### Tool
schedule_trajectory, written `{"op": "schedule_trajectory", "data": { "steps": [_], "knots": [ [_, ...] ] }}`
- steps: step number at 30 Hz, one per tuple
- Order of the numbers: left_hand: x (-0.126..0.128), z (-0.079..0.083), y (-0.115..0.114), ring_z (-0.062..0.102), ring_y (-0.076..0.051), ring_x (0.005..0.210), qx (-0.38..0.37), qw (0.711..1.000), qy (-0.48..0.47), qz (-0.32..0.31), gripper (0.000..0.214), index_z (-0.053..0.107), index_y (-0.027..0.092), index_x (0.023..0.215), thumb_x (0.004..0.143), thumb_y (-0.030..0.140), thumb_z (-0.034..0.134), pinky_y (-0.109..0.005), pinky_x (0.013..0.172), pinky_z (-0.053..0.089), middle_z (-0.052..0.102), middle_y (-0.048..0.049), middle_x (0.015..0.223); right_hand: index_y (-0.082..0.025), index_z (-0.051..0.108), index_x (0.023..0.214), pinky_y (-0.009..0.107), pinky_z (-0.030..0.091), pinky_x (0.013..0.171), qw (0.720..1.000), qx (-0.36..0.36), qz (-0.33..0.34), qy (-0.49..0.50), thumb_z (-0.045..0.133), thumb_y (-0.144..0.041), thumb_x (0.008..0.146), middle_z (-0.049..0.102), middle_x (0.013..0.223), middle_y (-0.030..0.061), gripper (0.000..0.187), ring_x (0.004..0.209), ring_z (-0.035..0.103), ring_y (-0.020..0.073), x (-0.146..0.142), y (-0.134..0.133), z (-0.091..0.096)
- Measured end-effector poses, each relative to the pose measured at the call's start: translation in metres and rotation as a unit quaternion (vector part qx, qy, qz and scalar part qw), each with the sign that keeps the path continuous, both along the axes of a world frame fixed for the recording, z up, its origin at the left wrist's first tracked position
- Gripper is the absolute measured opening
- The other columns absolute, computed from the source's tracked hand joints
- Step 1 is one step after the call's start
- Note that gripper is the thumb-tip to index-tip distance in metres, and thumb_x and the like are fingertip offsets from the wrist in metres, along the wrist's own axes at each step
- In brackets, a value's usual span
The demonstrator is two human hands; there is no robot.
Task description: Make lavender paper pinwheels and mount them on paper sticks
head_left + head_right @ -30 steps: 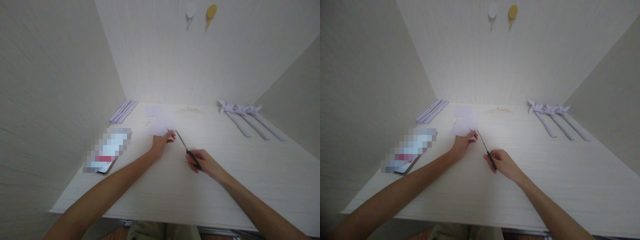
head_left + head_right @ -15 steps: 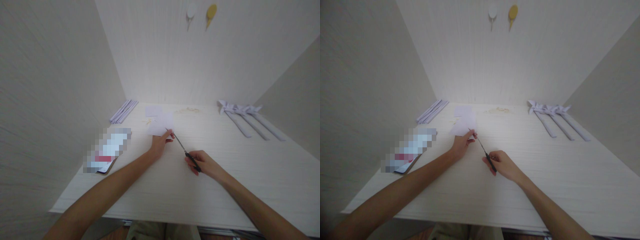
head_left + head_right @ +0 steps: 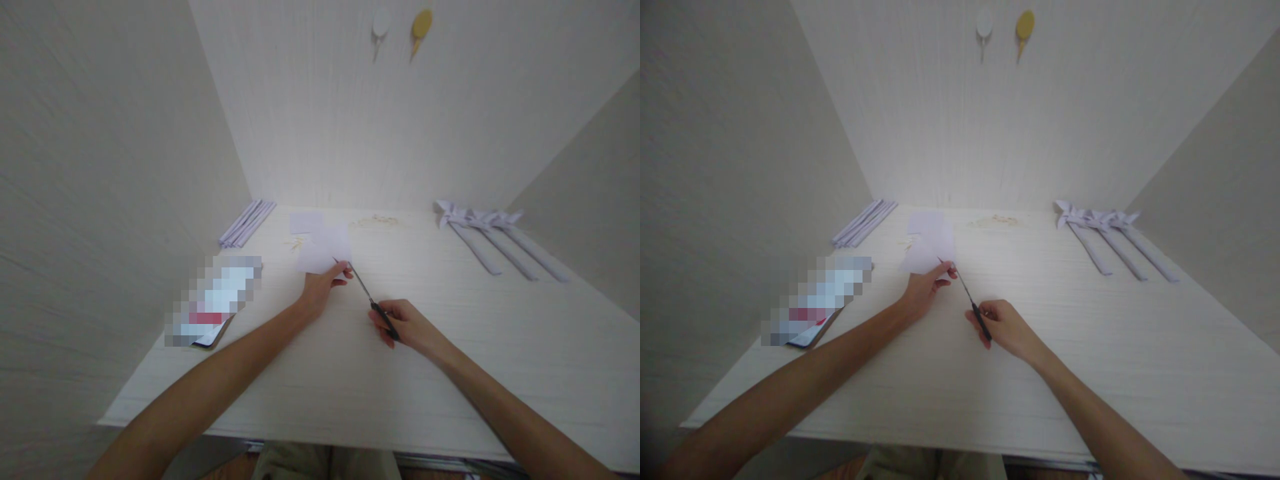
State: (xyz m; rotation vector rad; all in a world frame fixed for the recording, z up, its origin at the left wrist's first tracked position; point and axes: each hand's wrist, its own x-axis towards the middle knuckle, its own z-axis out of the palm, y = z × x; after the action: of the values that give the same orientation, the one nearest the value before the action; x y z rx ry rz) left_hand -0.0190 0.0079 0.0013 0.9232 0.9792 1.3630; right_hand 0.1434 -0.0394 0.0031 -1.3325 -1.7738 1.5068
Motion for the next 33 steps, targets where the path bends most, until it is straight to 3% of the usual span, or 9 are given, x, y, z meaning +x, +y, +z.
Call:
{"op": "schedule_trajectory", "data": {
  "steps": [14, 33],
  "knots": [
    [-0.002, -0.004, 0.005, 0.055, -0.008, 0.055, 0.000, 0.999, -0.036, 0.038, 0.019, 0.057, 0.013, 0.066, 0.056, 0.027, 0.065, -0.017, 0.047, 0.041, 0.058, 0.0001, 0.065, -0.017, 0.042, 0.052, 0.021, 0.016, 0.034, 1.000, -0.009, -0.028, 0.011, 0.049, -0.056, 0.068, 0.043, 0.036, -0.0041, 0.042, 0.032, 0.027, 0.0048, -0.005, -0.003, 0.013],
    [-0.002, -0.001, 0.004, 0.052, -0.006, 0.050, 0.000, 0.999, -0.031, 0.011, 0.013, 0.056, 0.012, 0.064, 0.058, 0.021, 0.064, -0.015, 0.043, 0.039, 0.057, 0.0014, 0.061, -0.017, 0.043, 0.052, 0.020, 0.022, 0.036, 1.000, -0.002, 0.012, -0.010, 0.049, -0.057, 0.068, 0.042, 0.036, -0.0038, 0.044, 0.034, 0.035, 0.0064, 0.002, 0.002, 0.000]
  ]
}}
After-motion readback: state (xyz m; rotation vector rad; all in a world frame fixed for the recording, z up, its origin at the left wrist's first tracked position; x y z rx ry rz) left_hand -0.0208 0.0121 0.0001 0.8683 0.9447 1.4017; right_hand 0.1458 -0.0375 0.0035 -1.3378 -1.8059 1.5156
